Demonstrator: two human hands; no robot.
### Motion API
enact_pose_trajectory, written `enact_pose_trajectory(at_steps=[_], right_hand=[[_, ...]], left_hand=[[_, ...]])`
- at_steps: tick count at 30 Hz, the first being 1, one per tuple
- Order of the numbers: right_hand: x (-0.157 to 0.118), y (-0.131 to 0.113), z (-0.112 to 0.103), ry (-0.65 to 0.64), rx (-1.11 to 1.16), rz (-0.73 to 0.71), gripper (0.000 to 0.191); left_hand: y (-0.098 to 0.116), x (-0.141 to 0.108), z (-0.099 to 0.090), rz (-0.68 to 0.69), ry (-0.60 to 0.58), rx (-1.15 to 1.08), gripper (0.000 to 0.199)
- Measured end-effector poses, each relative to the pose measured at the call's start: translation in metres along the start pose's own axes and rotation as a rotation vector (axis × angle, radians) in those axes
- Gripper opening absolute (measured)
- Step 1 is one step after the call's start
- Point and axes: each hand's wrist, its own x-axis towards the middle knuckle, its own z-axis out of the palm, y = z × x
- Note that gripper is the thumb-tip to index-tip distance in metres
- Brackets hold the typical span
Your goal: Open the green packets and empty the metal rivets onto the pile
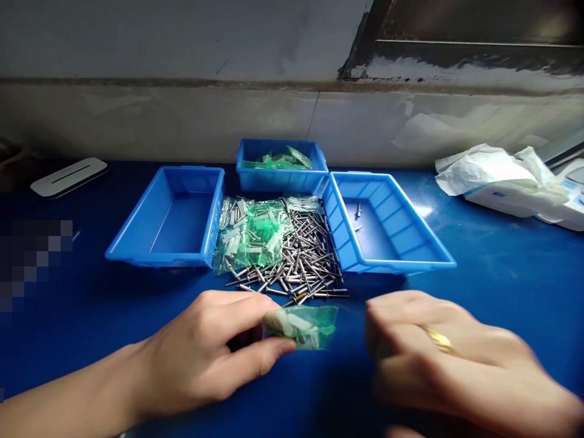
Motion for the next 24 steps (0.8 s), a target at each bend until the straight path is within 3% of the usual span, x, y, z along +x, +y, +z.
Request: enact_pose_trajectory(at_steps=[4,12,17,21,24], right_hand=[[0.025,-0.004,0.007,-0.025,0.007,-0.132,0.004],[0.025,-0.006,0.009,-0.021,0.151,-0.098,0.027],[0.026,-0.005,0.008,-0.001,0.168,-0.072,0.013],[0.028,-0.005,0.008,-0.069,0.132,-0.020,0.032],[0.026,-0.005,0.012,-0.077,0.103,-0.031,0.036]], left_hand=[[0.003,0.001,0.000,-0.014,0.037,-0.107,0.005],[0.008,0.002,-0.005,-0.018,-0.017,-0.194,0.009],[0.004,0.000,-0.005,-0.022,-0.051,-0.198,0.010],[0.002,-0.001,-0.002,-0.011,-0.019,-0.245,0.006],[0.004,-0.001,-0.005,-0.027,-0.076,-0.187,0.003]])
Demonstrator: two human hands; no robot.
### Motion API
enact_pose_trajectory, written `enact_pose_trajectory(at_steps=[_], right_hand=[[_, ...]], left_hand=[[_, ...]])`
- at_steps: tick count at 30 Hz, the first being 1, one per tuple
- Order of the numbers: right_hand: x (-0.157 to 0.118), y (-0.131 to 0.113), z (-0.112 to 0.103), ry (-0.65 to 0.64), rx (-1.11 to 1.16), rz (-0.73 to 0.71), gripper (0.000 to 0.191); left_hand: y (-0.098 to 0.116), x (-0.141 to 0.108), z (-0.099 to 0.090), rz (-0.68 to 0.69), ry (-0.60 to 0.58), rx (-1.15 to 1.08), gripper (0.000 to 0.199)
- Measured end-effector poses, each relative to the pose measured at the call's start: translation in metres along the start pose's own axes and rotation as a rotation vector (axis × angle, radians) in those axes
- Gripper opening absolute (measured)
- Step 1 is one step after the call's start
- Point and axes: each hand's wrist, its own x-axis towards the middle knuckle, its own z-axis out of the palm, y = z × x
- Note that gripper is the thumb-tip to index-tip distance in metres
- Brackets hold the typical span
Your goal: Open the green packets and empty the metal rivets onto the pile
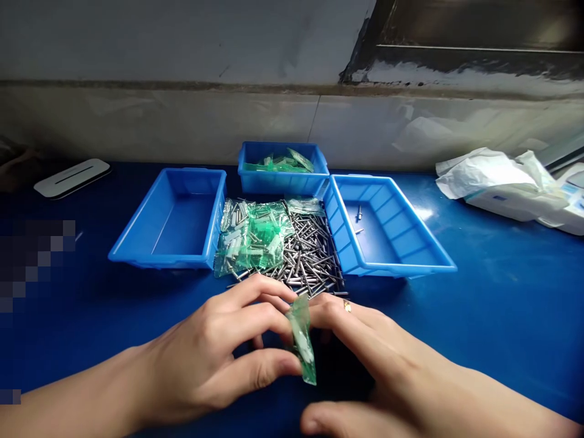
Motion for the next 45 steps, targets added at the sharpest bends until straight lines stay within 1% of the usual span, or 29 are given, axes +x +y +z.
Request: enact_pose_trajectory(at_steps=[2,5,9,12,14,17,19,22,23,25,27,29,31,37,39,45], right_hand=[[-0.001,0.001,0.003,0.022,0.001,-0.032,0.030],[-0.002,0.002,0.007,0.053,-0.023,-0.049,0.021],[-0.003,0.003,0.008,0.023,-0.046,-0.037,0.017],[-0.003,0.003,0.006,0.003,-0.059,-0.021,0.020],[-0.001,0.001,0.005,0.013,-0.058,-0.022,0.017],[0.000,-0.001,0.003,0.019,-0.059,-0.012,0.014],[0.001,-0.002,0.001,-0.003,-0.053,0.011,0.014],[0.002,-0.001,-0.002,0.002,-0.044,0.022,0.013],[0.003,0.000,-0.002,0.014,-0.050,0.023,0.015],[0.003,0.002,-0.003,0.041,-0.064,0.031,0.018],[0.003,0.004,-0.003,0.052,-0.061,0.032,0.020],[0.003,0.004,-0.003,0.052,-0.047,0.035,0.020],[0.002,0.004,-0.003,0.054,-0.043,0.047,0.020],[0.002,0.004,-0.003,0.059,-0.023,0.080,0.027],[0.002,0.004,-0.004,0.056,-0.006,0.084,0.026],[0.003,0.005,-0.006,0.045,-0.012,0.058,0.028]], left_hand=[[0.002,0.000,-0.002,-0.006,-0.031,0.035,0.004],[0.002,0.001,-0.002,-0.004,-0.029,0.064,0.008],[-0.002,0.003,0.001,-0.012,-0.011,0.040,0.013],[-0.005,0.003,0.005,0.000,0.053,0.023,0.022],[-0.007,0.003,0.006,0.009,0.090,0.021,0.026],[-0.010,0.001,0.007,-0.001,0.142,0.028,0.023],[-0.010,0.001,0.008,-0.043,0.174,0.013,0.019],[-0.007,0.002,0.009,-0.159,0.247,-0.111,0.017],[-0.006,0.003,0.009,-0.196,0.277,-0.163,0.019],[-0.003,0.005,0.008,-0.252,0.317,-0.242,0.032],[0.000,0.007,0.005,-0.269,0.287,-0.246,0.037],[0.002,0.007,0.001,-0.248,0.230,-0.170,0.028],[0.003,0.007,-0.002,-0.215,0.198,-0.081,0.021],[0.002,0.004,-0.003,-0.200,0.163,0.004,0.026],[0.001,0.004,-0.003,-0.197,0.150,0.029,0.028],[-0.002,0.006,-0.005,-0.174,0.109,0.046,0.024]])
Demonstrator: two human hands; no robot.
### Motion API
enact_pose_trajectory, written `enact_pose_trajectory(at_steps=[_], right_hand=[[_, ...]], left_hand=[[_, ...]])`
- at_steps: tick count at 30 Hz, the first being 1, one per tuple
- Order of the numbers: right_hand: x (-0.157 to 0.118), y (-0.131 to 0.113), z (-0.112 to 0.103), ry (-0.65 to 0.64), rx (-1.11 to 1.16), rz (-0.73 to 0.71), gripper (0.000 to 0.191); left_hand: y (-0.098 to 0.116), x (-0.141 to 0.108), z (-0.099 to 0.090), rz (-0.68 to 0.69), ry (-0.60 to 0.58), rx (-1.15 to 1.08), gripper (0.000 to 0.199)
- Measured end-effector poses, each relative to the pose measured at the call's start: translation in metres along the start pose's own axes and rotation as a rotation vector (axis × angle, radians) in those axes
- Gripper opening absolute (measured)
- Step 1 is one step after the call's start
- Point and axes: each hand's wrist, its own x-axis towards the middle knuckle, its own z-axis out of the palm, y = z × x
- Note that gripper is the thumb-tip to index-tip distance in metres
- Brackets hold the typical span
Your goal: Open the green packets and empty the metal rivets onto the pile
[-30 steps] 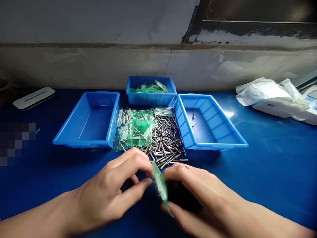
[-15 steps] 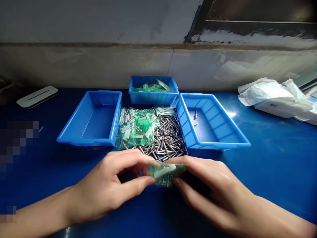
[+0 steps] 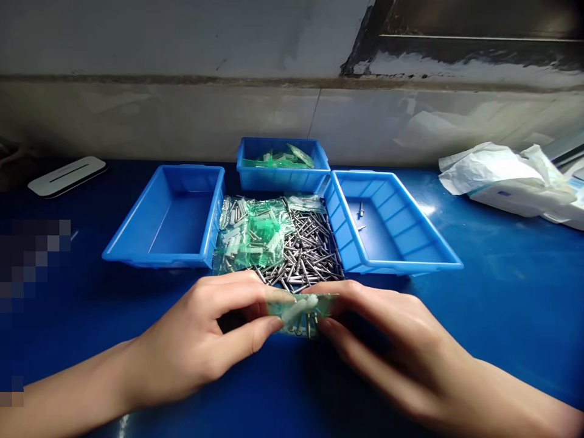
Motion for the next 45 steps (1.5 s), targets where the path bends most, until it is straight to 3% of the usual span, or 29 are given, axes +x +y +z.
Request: enact_pose_trajectory(at_steps=[6,14,25,45], right_hand=[[-0.0007,0.0000,0.0003,0.033,0.003,-0.044,0.032],[0.0056,-0.0044,-0.0011,0.044,0.093,0.020,0.024],[0.0043,-0.0055,-0.0005,0.096,0.105,0.057,0.023],[0.0038,-0.0026,0.0026,0.086,0.003,0.067,0.019]], left_hand=[[0.0018,0.0003,-0.0003,-0.015,-0.004,0.005,0.023],[0.0023,0.0008,0.0008,-0.017,-0.020,-0.036,0.032],[0.0038,0.0020,0.0006,0.015,-0.031,0.022,0.021],[0.0036,0.0013,0.0004,0.036,-0.048,0.036,0.020]])
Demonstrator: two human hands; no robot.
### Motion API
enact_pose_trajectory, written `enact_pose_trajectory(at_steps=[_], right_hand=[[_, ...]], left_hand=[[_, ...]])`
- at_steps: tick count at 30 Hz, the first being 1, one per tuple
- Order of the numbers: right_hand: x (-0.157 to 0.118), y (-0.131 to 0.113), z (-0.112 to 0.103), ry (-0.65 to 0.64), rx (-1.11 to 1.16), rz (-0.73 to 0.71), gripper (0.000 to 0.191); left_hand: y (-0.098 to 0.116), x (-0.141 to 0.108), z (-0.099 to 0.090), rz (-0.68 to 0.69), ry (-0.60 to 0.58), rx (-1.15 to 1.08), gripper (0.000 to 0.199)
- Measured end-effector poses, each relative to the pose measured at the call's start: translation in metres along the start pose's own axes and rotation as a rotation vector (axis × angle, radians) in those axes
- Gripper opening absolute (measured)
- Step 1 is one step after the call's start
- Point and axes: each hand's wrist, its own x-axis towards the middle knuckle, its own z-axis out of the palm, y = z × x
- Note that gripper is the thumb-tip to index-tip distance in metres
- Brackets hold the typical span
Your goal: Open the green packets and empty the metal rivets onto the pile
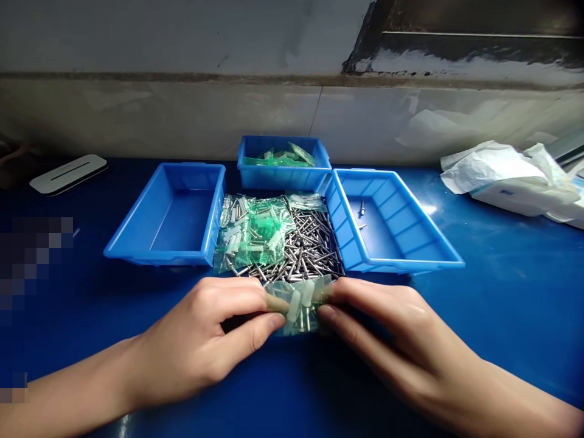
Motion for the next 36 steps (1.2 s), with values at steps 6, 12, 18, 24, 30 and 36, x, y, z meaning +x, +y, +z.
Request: enact_pose_trajectory(at_steps=[6,12,18,24,30,36], right_hand=[[-0.003,0.007,0.002,-0.015,-0.005,0.071,0.024],[-0.010,0.012,0.011,-0.051,0.014,0.053,0.021],[-0.005,-0.001,0.006,-0.019,0.040,0.025,0.026],[-0.004,-0.011,-0.003,-0.153,0.146,0.041,0.008],[-0.008,-0.006,0.009,-0.094,-0.017,0.053,0.016],[-0.007,-0.007,0.010,-0.072,-0.067,0.087,0.022]], left_hand=[[0.002,-0.004,0.004,0.061,0.030,-0.053,0.011],[0.003,-0.002,0.006,0.112,0.026,-0.235,0.016],[0.001,-0.003,0.004,0.197,0.005,-0.146,0.022],[-0.005,-0.008,0.008,0.245,0.081,-0.046,0.032],[-0.008,-0.006,0.013,0.257,0.111,0.021,0.033],[-0.011,-0.008,0.015,0.366,0.151,0.123,0.048]])
